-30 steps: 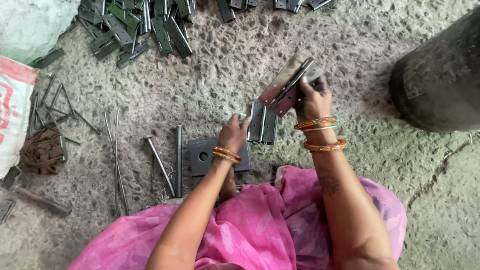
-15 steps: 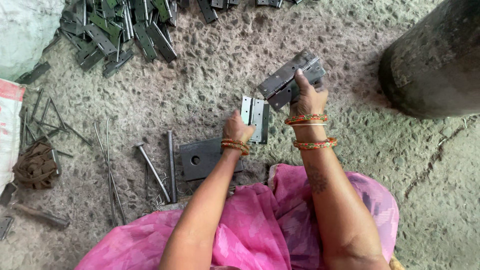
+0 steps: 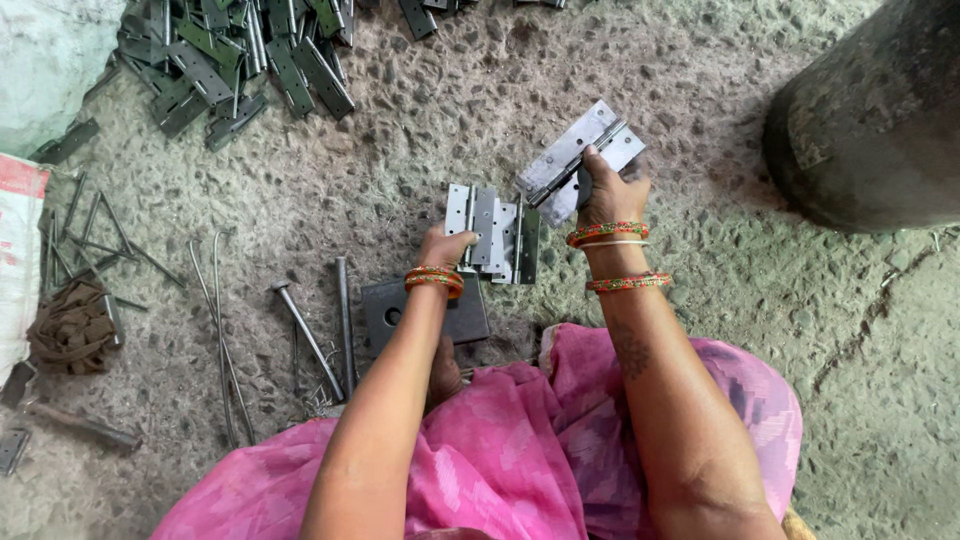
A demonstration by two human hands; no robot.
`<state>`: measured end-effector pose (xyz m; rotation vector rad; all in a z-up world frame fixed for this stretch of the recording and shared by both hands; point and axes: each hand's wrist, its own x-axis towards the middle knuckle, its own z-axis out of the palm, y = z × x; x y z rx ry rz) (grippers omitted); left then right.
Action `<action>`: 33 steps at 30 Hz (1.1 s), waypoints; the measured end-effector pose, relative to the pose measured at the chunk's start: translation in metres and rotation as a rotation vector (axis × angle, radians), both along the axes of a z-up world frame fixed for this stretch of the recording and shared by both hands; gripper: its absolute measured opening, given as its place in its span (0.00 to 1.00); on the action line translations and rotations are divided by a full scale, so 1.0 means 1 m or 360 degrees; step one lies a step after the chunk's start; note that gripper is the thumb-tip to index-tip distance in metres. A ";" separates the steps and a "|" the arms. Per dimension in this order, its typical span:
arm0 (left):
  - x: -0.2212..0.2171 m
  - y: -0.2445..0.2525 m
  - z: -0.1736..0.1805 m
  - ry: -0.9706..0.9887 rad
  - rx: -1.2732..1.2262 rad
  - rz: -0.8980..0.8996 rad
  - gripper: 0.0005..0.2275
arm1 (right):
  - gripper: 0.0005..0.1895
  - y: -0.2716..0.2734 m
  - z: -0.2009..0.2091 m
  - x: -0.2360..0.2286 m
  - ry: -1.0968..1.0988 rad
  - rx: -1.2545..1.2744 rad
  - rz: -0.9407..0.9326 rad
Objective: The person sits on the floor and assembles metal hinges by inserting pins into hinge leaves using a metal rod and a block. They repeatedly pick up hinge parts, align them, and push the pin through to join the pieces, then place the finished hinges into a pile.
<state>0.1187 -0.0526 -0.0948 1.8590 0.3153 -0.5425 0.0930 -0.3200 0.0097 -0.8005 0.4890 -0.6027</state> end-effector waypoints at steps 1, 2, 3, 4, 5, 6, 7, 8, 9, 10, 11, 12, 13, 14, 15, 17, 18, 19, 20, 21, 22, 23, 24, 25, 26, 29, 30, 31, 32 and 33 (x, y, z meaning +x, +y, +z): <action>-0.001 0.006 0.000 -0.0002 0.0046 0.0010 0.17 | 0.20 -0.001 -0.008 0.001 0.0048 -0.0065 -0.0005; -0.003 0.013 0.003 -0.0006 0.0093 0.0025 0.17 | 0.20 -0.002 -0.017 0.003 0.0094 -0.0128 -0.0005; -0.004 0.019 0.007 -0.0010 0.0141 0.0040 0.16 | 0.19 -0.002 -0.026 0.005 0.0159 -0.0107 0.0043; -0.005 0.024 0.012 -0.0082 0.0165 0.0037 0.16 | 0.18 -0.003 -0.034 0.007 0.0219 -0.0086 0.0096; -0.010 0.030 0.019 -0.0153 0.0189 0.0034 0.16 | 0.16 -0.001 -0.042 0.006 0.0278 -0.0067 0.0148; -0.012 0.035 0.027 -0.0233 0.0212 0.0034 0.16 | 0.17 0.001 -0.049 0.006 0.0308 -0.0119 0.0205; -0.013 0.038 0.036 -0.0256 0.0145 0.0055 0.15 | 0.17 0.004 -0.054 0.005 0.0337 -0.0172 0.0262; -0.018 0.041 0.044 -0.0274 0.0078 0.0076 0.14 | 0.17 0.008 -0.059 0.001 0.0371 -0.0226 0.0318; -0.022 0.044 0.052 -0.0294 0.0010 0.0096 0.13 | 0.18 0.014 -0.062 -0.003 0.0458 -0.0208 0.0392; -0.026 0.045 0.061 -0.0338 -0.0022 0.0089 0.13 | 0.18 0.021 -0.062 -0.005 0.0542 -0.0195 0.0470; -0.030 0.046 0.071 -0.0383 -0.0055 0.0082 0.13 | 0.19 0.028 -0.060 -0.008 0.0626 -0.0183 0.0548; -0.035 0.047 0.080 -0.0426 -0.0089 0.0078 0.13 | 0.23 0.038 -0.056 -0.011 0.0824 -0.0311 0.0670; -0.041 0.047 0.089 -0.0458 -0.0176 0.0062 0.13 | 0.27 0.049 -0.050 -0.014 0.1021 -0.0443 0.0789; -0.046 0.044 0.097 -0.0492 -0.0268 0.0042 0.14 | 0.31 0.056 -0.042 -0.019 0.1219 -0.0582 0.0897; -0.052 0.039 0.104 -0.0526 -0.0360 0.0020 0.15 | 0.34 0.065 -0.033 -0.024 0.1056 -0.0230 0.1088; -0.065 0.024 0.115 -0.0445 -0.0781 0.0063 0.16 | 0.40 0.086 -0.014 -0.041 0.0711 0.0480 0.1432; -0.068 0.018 0.120 -0.0413 -0.0991 0.0083 0.17 | 0.41 0.093 -0.004 -0.049 0.0629 0.0541 0.1443; -0.074 0.014 0.125 -0.0403 -0.0904 0.0056 0.17 | 0.43 0.100 0.005 -0.058 0.0547 0.0602 0.1455; -0.078 0.010 0.129 -0.0404 -0.0821 0.0024 0.17 | 0.45 0.104 0.014 -0.064 0.0454 0.0654 0.1467; -0.080 0.008 0.133 -0.0405 -0.0738 -0.0006 0.18 | 0.42 0.108 0.020 -0.067 0.0444 0.0565 0.1444; -0.086 0.006 0.135 -0.0511 -0.0367 -0.0096 0.17 | 0.39 0.109 0.024 -0.072 0.0445 0.0481 0.1415; -0.090 0.004 0.136 -0.0608 0.0007 -0.0178 0.16 | 0.36 0.109 0.025 -0.076 0.0445 0.0397 0.1385; -0.099 0.005 0.136 -0.0690 0.0389 -0.0254 0.16 | 0.32 0.110 0.022 -0.083 0.0471 0.0087 0.1342; -0.106 0.004 0.136 -0.0775 0.0411 -0.0240 0.17 | 0.29 0.109 0.018 -0.088 0.0491 -0.0223 0.1289; -0.111 0.003 0.136 -0.0844 0.0433 -0.0227 0.17 | 0.27 0.107 0.013 -0.092 0.0520 -0.0524 0.1229; -0.120 0.004 0.142 -0.0842 0.0589 -0.0249 0.22 | 0.22 0.106 -0.001 -0.099 0.0579 -0.0462 0.1195; -0.125 0.008 0.145 -0.0800 0.0660 -0.0263 0.24 | 0.21 0.109 -0.005 -0.102 0.0623 -0.0463 0.1149; -0.129 0.014 0.147 -0.0966 0.0695 -0.0214 0.25 | 0.20 0.115 -0.008 -0.105 0.0666 -0.0465 0.1101; -0.130 0.023 0.150 -0.1135 0.0738 -0.0164 0.26 | 0.18 0.122 -0.009 -0.104 0.0701 -0.0462 0.1055; -0.129 0.029 0.153 -0.1304 0.0783 -0.0113 0.28 | 0.18 0.128 -0.009 -0.101 0.0582 -0.0455 0.1015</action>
